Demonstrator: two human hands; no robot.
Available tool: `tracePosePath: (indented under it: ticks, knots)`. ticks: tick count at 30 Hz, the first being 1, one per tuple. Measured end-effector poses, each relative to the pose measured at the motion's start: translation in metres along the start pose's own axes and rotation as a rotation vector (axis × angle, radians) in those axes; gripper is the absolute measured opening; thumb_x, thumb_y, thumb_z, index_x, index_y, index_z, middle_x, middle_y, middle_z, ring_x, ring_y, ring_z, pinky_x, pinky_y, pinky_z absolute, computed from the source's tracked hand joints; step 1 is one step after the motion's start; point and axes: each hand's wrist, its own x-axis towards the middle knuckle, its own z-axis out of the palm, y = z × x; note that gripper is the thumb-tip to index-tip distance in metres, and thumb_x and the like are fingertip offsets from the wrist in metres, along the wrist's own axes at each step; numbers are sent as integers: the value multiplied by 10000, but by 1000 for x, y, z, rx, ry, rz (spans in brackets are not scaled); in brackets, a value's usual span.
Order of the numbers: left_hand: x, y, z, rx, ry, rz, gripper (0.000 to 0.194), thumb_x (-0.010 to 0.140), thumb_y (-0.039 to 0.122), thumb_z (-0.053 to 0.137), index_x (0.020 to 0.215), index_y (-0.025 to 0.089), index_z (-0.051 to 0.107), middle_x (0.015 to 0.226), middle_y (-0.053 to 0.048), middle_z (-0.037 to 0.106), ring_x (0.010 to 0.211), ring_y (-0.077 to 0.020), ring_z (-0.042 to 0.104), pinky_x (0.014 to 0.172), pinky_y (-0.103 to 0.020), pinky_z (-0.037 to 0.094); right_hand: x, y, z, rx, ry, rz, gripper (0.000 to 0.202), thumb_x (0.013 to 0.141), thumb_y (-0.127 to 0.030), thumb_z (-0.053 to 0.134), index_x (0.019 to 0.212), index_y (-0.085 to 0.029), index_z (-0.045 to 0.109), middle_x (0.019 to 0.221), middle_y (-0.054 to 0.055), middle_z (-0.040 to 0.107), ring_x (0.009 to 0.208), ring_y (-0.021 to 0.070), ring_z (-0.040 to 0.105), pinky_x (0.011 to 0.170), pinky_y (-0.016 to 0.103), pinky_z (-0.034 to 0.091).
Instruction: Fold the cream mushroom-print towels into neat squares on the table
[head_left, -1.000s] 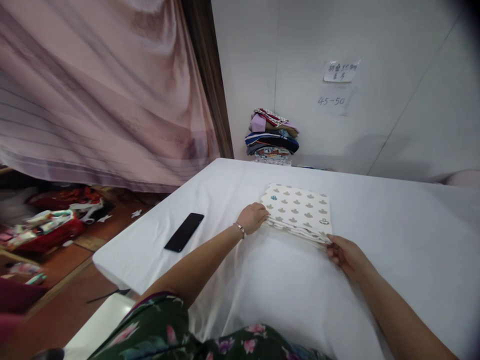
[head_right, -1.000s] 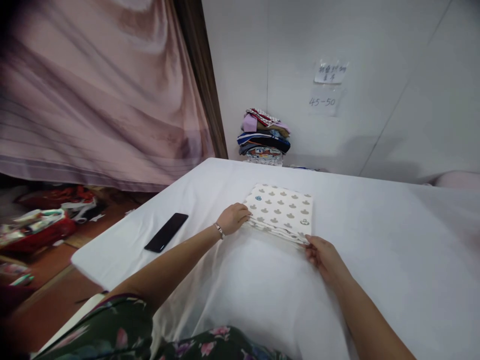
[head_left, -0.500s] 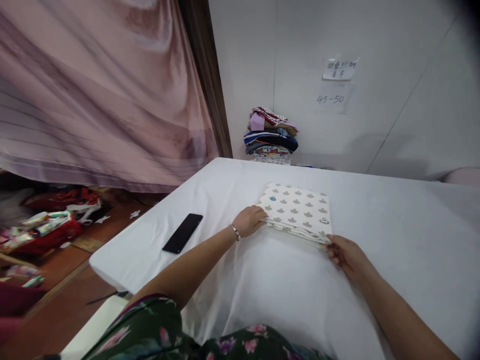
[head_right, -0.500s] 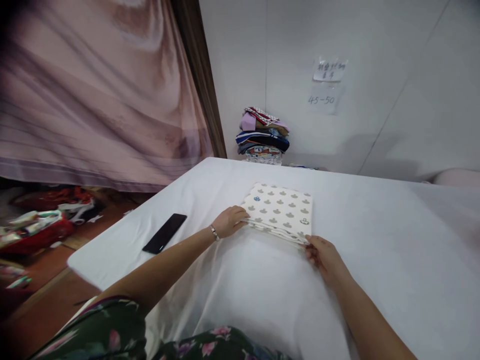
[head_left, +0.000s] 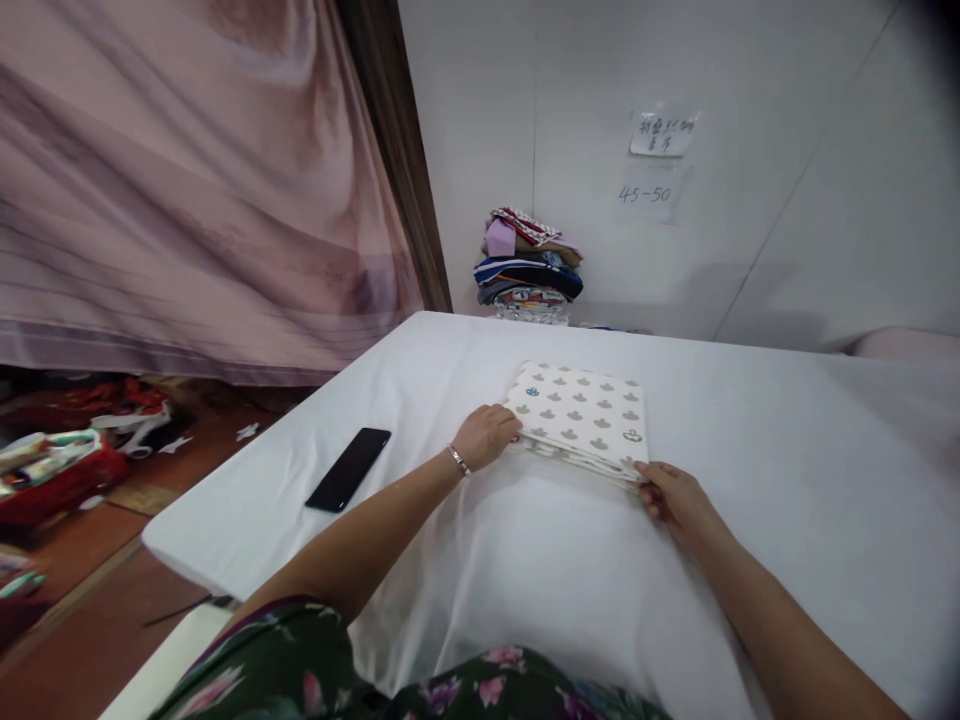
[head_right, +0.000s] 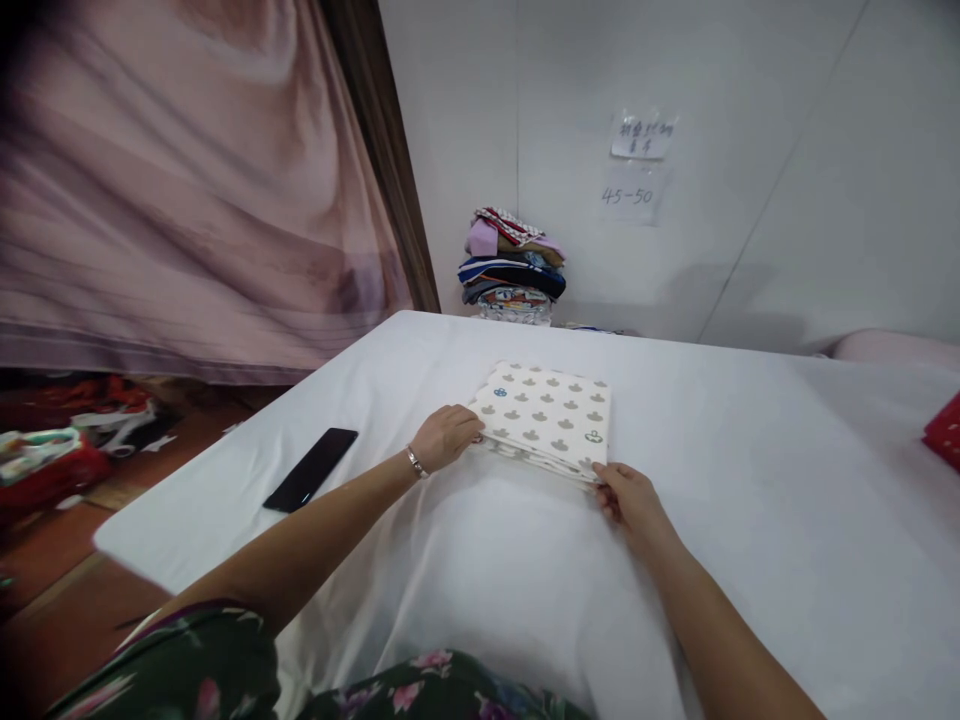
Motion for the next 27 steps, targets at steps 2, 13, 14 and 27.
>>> tracePosePath:
  ticks: [2,13,14,27]
  knots:
    - [-5,0,4,-26,-5,16,218,896,198,394,975,182,596,942,-59,620,876,-175,528,737,-300,380,-1,0,1,-7,6,0,307,642,-388,725,654,-168,510,476,-32,496,372,53,405,306,157,292]
    - [-15,-6,14,-117,75,-360,191,755,103,475,910,200,531,984,-41,556,893,-168,522,716,-266,434,-1,0,0,11,-11,-19,302,638,-399,722,678,-163,539,494,-34,495,389,59,410,319,164,297]
    - [-16,-6,15,-130,67,-387,177,759,101,466,893,202,521,964,-35,552,868,-160,529,698,-258,434,-1,1,1,10,0,-29,301,631,-396,726,684,-164,543,493,-36,495,391,59,410,325,165,300]
    - [-18,-10,20,-231,152,-346,137,767,96,417,842,195,472,892,-23,515,771,-138,521,674,-247,419,1,-8,-1,-212,120,-173,276,644,-409,691,677,-170,557,479,-30,532,393,70,418,364,190,313]
